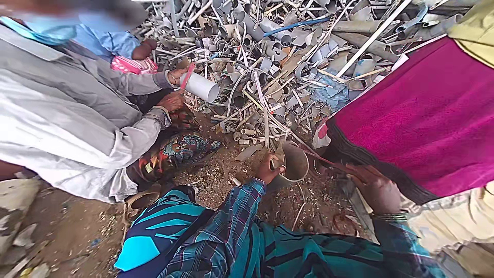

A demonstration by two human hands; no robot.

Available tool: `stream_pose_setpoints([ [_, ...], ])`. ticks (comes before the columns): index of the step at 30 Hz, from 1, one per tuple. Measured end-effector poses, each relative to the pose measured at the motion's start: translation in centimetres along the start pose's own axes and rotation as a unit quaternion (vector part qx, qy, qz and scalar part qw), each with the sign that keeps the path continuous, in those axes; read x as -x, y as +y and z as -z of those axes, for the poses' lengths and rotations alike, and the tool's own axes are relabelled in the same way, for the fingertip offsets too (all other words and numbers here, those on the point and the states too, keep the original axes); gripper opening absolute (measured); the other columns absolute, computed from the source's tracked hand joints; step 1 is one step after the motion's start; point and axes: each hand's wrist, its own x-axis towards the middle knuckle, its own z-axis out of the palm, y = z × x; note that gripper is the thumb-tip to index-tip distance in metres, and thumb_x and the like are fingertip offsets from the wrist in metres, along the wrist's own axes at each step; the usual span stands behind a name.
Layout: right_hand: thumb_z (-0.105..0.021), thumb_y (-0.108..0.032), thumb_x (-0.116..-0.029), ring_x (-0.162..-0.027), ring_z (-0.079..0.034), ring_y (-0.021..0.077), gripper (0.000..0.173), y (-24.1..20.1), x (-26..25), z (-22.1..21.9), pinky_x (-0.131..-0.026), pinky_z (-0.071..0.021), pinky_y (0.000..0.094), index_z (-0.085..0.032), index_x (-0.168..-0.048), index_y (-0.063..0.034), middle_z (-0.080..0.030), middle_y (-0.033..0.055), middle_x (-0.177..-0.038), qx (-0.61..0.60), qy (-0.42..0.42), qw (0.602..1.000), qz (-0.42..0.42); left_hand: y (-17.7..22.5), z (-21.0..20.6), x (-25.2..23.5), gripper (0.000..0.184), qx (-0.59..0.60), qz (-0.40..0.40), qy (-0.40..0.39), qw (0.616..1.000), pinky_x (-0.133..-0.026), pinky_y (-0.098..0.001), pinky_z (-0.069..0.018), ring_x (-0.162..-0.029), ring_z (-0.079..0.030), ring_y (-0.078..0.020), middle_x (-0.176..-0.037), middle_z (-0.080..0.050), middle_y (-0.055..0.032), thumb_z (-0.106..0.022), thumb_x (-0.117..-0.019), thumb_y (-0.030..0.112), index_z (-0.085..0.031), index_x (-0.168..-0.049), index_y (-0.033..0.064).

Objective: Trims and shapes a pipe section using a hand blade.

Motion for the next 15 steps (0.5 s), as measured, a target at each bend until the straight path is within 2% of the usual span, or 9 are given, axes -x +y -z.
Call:
stream_pose_setpoints([
  [3,-0.073,-0.001,-0.0878,-0.093,-0.071,0.0504,0.022,-1.3,-0.1,-1.1,-0.073,-0.0534,0.0690,-0.077,-0.110,0.0007,-0.073,0.0271,-0.106,-0.005,-0.014,1.000,0.008,0.3,-0.2,0.1,0.049,-0.004,0.006,-0.001,1.000,-0.124,-0.0438,-0.0221,-0.152,-0.024,-0.0411,-0.156,-0.029,-0.0372,-0.073,-0.0891,0.004,-0.053,-0.129,-0.0151],
  [7,-0.074,-0.003,-0.0868,-0.090,-0.070,0.0532,0.023,1.2,0.0,1.0,-0.070,-0.0499,0.0728,-0.077,-0.109,0.0011,-0.072,0.0290,-0.106,-0.006,0.004,1.000,-0.015,-0.1,0.1,0.3,0.047,0.015,-0.003,0.004,1.000,-0.123,-0.0419,-0.0217,-0.152,-0.023,-0.0400,-0.157,-0.026,-0.0381,-0.072,-0.0885,0.001,-0.052,-0.127,-0.0169],
  [9,-0.074,-0.005,-0.0867,-0.090,-0.071,0.0515,0.022,1.1,-0.2,0.5,-0.069,-0.0507,0.0716,-0.078,-0.108,-0.0005,-0.073,0.0269,-0.106,-0.001,-0.002,1.000,0.002,0.1,-0.4,0.5,0.047,0.005,-0.014,0.004,1.000,-0.124,-0.0428,-0.0211,-0.152,-0.022,-0.0414,-0.157,-0.025,-0.0394,-0.073,-0.0874,0.003,-0.053,-0.125,-0.0175],
  [12,-0.075,-0.003,-0.0872,-0.092,-0.071,0.0501,0.021,-1.0,-0.4,-1.1,-0.072,-0.0536,0.0686,-0.078,-0.108,-0.0006,-0.073,0.0259,-0.106,-0.004,-0.024,1.000,0.019,0.3,-2.0,0.9,0.048,-0.013,-0.030,-0.032,0.999,-0.123,-0.0446,-0.0223,-0.152,-0.022,-0.0420,-0.158,-0.024,-0.0389,-0.075,-0.0866,0.007,-0.055,-0.124,-0.0161],
  [15,-0.075,-0.003,-0.0872,-0.093,-0.071,0.0516,0.022,-0.6,-0.4,0.6,-0.071,-0.0515,0.0714,-0.078,-0.109,-0.0016,-0.073,0.0269,-0.108,-0.003,-0.047,0.999,-0.008,0.1,-2.7,1.3,0.050,-0.033,-0.030,-0.065,0.997,-0.123,-0.0453,-0.0234,-0.153,-0.021,-0.0406,-0.161,-0.020,-0.0358,-0.077,-0.0870,0.011,-0.056,-0.126,-0.0123],
])
